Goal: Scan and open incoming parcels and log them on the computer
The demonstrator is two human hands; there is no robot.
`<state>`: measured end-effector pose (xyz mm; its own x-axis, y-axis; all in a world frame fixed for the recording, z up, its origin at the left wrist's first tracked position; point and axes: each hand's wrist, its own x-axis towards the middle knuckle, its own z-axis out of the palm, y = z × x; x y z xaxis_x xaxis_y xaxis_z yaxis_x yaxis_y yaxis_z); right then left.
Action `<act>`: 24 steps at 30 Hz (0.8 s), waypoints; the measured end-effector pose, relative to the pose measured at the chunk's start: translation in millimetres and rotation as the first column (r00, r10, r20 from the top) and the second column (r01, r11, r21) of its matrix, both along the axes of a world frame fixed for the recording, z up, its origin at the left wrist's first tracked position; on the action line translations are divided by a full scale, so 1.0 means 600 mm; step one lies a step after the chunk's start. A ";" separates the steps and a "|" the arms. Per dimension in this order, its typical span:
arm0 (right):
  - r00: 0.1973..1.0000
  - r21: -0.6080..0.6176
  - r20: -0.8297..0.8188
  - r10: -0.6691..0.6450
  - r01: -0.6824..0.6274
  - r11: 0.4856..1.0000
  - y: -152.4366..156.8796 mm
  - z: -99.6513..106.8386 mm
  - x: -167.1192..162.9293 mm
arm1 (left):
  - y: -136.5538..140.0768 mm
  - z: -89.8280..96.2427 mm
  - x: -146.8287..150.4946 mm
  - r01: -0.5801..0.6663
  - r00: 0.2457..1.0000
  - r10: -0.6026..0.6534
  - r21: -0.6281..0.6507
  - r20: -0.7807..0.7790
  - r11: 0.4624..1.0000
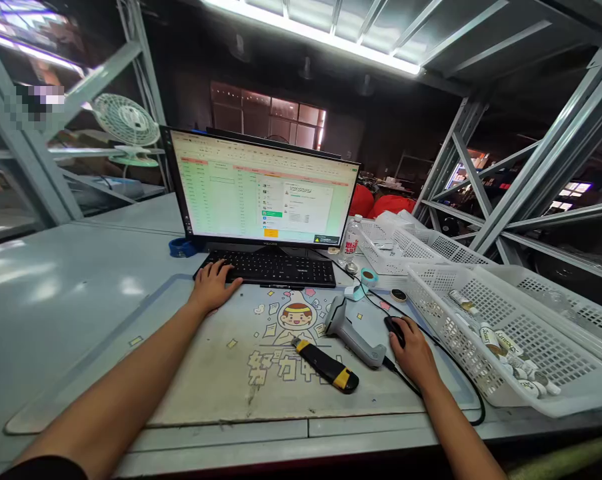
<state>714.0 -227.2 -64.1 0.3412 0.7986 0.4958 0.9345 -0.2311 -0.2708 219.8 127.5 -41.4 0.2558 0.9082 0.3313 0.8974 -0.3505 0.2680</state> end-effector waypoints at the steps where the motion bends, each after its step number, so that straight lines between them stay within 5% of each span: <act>1: 1.000 -0.001 0.003 -0.003 0.003 1.000 0.000 -0.001 0.001 | 0.000 0.000 0.000 0.000 1.000 0.000 0.002 -0.003 1.000; 24: 0.999 0.031 0.010 -0.038 0.038 0.999 0.001 0.006 -0.011 | 0.007 -0.006 0.000 -0.002 1.000 0.002 0.018 -0.004 1.000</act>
